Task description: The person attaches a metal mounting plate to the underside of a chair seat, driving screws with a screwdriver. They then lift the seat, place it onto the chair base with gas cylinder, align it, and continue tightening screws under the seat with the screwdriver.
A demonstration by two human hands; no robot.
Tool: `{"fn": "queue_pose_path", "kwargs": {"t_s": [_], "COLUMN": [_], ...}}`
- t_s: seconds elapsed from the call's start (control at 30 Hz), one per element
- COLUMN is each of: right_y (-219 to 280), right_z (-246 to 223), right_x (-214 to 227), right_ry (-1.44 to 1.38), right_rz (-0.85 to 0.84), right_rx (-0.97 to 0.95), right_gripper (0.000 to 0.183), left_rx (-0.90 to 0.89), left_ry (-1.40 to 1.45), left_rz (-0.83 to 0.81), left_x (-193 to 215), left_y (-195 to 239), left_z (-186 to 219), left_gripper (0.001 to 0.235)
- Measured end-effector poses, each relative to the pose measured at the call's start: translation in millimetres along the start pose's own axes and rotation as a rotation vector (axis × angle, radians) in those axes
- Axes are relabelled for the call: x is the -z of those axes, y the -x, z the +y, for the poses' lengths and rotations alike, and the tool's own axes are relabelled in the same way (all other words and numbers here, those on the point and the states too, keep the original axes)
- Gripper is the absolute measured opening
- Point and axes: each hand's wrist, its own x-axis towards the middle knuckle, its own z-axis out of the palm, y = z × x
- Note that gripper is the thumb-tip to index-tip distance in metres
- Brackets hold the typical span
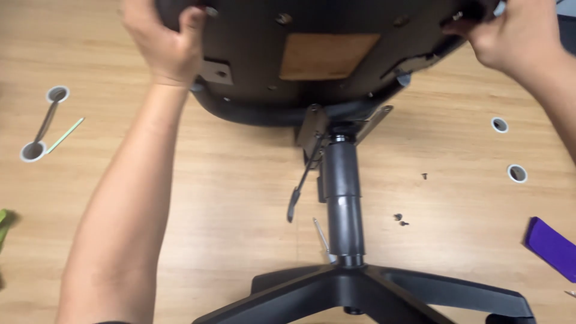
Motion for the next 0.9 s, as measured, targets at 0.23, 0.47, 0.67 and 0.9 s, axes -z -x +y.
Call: {"fn": "queue_pose_path", "kwargs": {"t_s": [0.23,0.47,0.67,0.9], "right_y": [72.2,84.3,86.7,102.1], "right_z": [40.0,25.6,23.6,11.5], "right_x": [-50.6,-110.1,-115.9,-108.2], "right_ry": [-0.413,-0.392,-0.330,-0.354], "right_rz": [0.077,0.061,-0.033,-0.015], "right_rx": [-0.067,-0.133,-0.231,-0.257], "right_gripper": [0.047,0.063,0.061,0.061], "left_rx": [0.026,0.044,0.193,-0.031], "left_ry": [0.101,-0.034,-0.018,-0.012], "left_rz": [-0.215,-0.435,-0.593,-0.645], "left_x": [-55.6,-17.2,-9.3,-38.2], "left_y": [75.8,97.6,104.6,47.1], "left_z": [18.6,14.3,17.8,77.6], "left_gripper": [0.076,0.065,0.060,0.081]}}
